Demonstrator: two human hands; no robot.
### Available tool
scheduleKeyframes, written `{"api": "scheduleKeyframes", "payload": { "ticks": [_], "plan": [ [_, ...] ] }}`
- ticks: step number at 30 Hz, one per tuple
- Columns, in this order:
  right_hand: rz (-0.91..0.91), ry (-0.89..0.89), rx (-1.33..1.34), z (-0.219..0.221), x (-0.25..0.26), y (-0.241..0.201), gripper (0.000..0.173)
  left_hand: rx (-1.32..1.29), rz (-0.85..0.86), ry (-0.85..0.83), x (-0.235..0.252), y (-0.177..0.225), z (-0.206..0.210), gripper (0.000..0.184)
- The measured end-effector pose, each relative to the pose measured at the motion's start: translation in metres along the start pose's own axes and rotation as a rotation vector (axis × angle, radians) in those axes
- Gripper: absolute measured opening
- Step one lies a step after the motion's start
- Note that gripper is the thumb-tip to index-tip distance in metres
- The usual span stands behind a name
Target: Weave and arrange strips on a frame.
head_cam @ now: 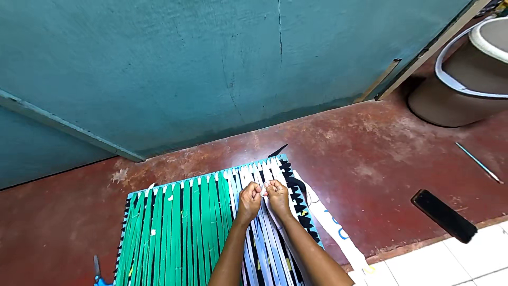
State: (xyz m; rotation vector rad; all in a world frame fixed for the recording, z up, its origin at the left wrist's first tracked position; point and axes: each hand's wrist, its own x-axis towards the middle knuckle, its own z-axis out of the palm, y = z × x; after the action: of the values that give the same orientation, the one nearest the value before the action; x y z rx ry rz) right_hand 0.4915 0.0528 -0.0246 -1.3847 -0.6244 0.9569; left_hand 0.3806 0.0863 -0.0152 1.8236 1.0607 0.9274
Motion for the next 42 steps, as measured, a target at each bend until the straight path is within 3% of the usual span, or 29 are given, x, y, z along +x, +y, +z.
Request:
{"api": "scheduleKeyframes", "payload": {
  "ticks": [4,8,14,17,23,27,29,34,37,40,42],
  "plan": [
    [0.099,-0.089,0.102,-0.005,0.003,0.000,0.011,-0.077,-0.099,-0.049,-0.001,-0.002,-0.004,0.010],
    [0.148,-0.140,0.198,-0.005,0.006,0.005,0.012,-0.101,-0.103,0.033,-0.008,-0.007,0.000,0.009],
    [0.231,-0.120,0.299,-0.001,0.005,0.005,0.014,0.245,0.220,0.300,-0.013,-0.018,0.019,0.010],
    [0.229,-0.093,0.343,0.000,0.004,0.004,0.015,0.362,0.295,0.368,-0.017,-0.018,0.025,0.012],
    [0.190,-0.100,0.310,0.003,0.006,0.003,0.013,0.168,0.097,0.383,-0.031,-0.015,0.031,0.013],
    [0.161,-0.129,0.253,-0.001,0.007,0.005,0.013,-0.176,-0.185,0.218,-0.028,-0.003,0.017,0.010],
    [0.166,-0.146,0.243,-0.002,0.008,0.003,0.014,-0.248,-0.217,0.159,-0.025,-0.004,0.010,0.010],
    [0.192,-0.185,0.259,0.002,0.008,0.001,0.015,0.192,0.091,0.249,-0.021,-0.013,0.011,0.009],
    [0.190,-0.205,0.247,0.004,0.006,-0.003,0.014,0.403,0.181,0.305,-0.018,-0.012,0.014,0.009],
    [0.134,-0.217,0.161,0.004,0.007,-0.001,0.010,0.435,0.027,0.217,-0.014,0.000,0.007,0.009],
    [0.029,-0.231,0.037,0.001,0.008,0.004,0.008,0.276,-0.275,0.002,-0.004,0.019,-0.010,0.011]
  ]
}}
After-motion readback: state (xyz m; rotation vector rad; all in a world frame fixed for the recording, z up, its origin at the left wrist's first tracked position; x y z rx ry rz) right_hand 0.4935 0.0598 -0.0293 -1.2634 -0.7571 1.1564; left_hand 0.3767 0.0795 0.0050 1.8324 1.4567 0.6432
